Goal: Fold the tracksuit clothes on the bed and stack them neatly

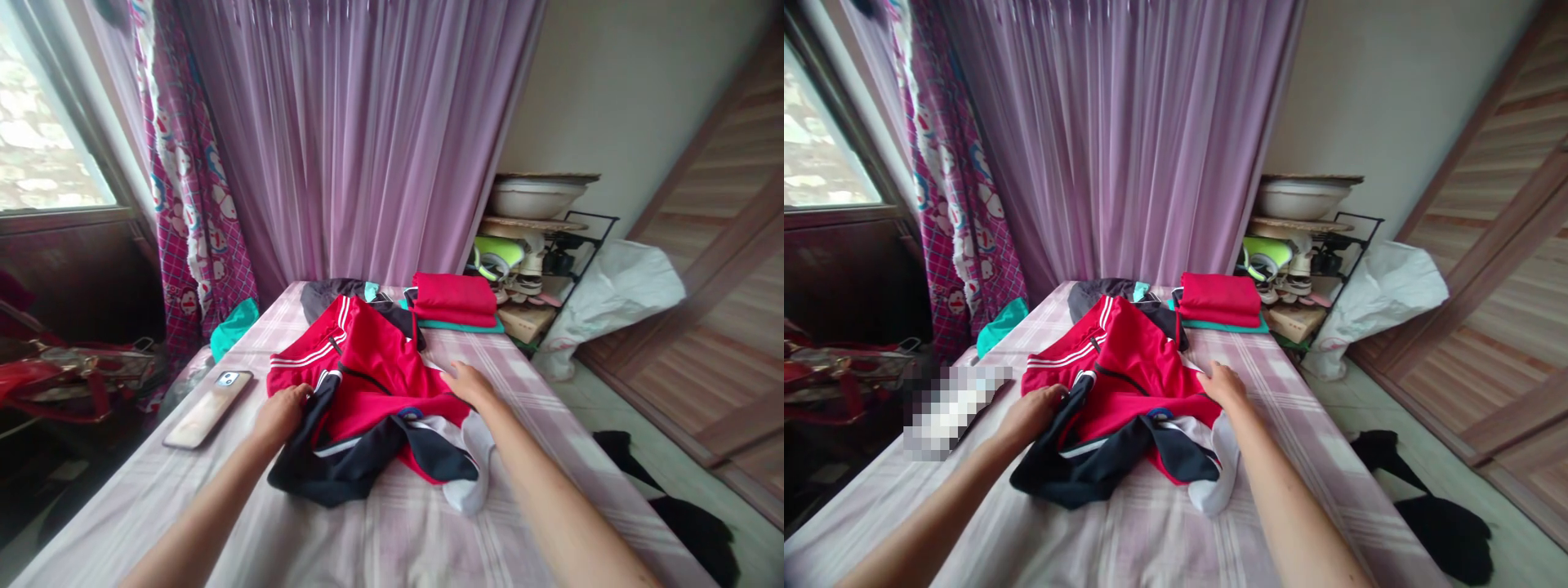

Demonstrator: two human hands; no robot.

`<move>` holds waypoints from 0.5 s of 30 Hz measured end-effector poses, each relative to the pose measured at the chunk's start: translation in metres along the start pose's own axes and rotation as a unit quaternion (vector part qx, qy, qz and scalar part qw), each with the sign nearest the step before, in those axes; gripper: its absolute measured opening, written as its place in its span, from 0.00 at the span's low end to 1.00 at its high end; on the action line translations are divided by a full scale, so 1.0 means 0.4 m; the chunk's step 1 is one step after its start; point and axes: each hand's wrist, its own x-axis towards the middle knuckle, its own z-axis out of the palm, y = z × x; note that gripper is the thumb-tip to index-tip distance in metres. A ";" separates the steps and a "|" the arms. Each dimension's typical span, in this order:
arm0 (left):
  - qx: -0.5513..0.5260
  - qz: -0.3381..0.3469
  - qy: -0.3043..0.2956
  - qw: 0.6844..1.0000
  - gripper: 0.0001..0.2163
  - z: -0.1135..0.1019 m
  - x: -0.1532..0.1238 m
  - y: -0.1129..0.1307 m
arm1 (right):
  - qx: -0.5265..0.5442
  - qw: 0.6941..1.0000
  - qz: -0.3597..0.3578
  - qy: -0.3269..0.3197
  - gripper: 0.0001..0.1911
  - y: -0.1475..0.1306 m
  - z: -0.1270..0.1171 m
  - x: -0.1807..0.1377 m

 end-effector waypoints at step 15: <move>0.006 0.015 0.018 1.000 0.20 -0.106 0.228 -0.048 | 0.328 0.894 0.070 -0.297 0.25 0.156 -0.082 -0.055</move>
